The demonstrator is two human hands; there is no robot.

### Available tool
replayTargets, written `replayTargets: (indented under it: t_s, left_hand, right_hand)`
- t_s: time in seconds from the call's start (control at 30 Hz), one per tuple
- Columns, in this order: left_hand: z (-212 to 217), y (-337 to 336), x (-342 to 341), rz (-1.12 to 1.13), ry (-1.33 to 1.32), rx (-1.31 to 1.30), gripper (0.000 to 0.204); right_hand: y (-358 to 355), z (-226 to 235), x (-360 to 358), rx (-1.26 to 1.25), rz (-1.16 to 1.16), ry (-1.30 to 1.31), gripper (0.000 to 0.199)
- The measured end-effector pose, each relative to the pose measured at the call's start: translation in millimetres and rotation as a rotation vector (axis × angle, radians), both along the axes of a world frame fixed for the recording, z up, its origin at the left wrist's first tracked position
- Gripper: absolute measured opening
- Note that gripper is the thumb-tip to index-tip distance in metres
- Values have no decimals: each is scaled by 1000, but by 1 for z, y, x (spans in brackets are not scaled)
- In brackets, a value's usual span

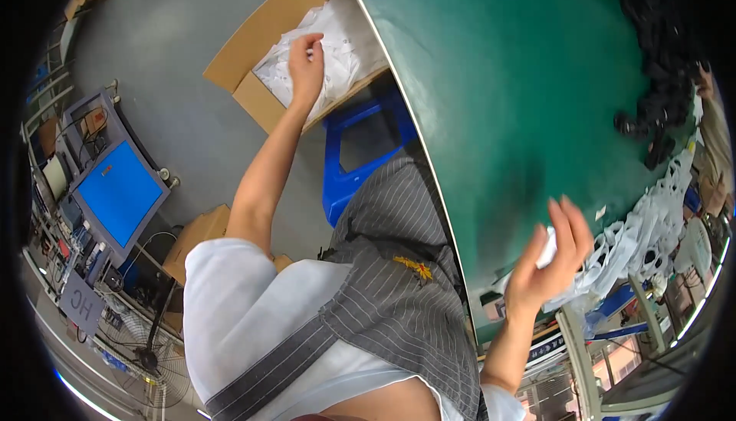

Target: Sorting and checking small white plastic bags at a factory workbench.

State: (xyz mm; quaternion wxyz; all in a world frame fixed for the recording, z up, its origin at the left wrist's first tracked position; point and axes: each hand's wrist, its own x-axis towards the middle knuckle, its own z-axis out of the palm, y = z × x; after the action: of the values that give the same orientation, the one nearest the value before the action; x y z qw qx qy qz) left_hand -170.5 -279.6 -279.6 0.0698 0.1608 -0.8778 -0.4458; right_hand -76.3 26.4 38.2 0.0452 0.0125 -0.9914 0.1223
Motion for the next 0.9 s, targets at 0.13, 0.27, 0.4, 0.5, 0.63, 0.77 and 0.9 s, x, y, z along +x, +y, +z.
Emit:
replayTargets:
  t_s: [0.13,0.27,0.4,0.5,0.63,0.77,0.9]
  left_hand:
    - [-99,8,-37,-122,49,-375,38]
    - [-131,31,-85,-526,-128,-163,51]
    - [-204,88,-85,-715,-23,-606,46]
    - [-208,105,-113,-649,-93,-615,45]
    - [-203,162,-156,-432,-14,-276,45]
    - [-210,173,-140,-224,-44,17,44]
    - [-193,148,-85,-10,-132,244,44]
  right_hand:
    - [-57,-75,-95,-50,217,-88,40]
    - [-54,-80,-103,-46,260,-42,39]
    - [-45,-80,-98,-12,242,-81,39]
    - [-47,-84,-92,-30,270,-125,36]
    - [-48,-80,-91,-52,269,-108,28]
    - [-47,-81,-89,-57,270,-113,29]
    - [-45,-78,-86,-33,249,-110,31]
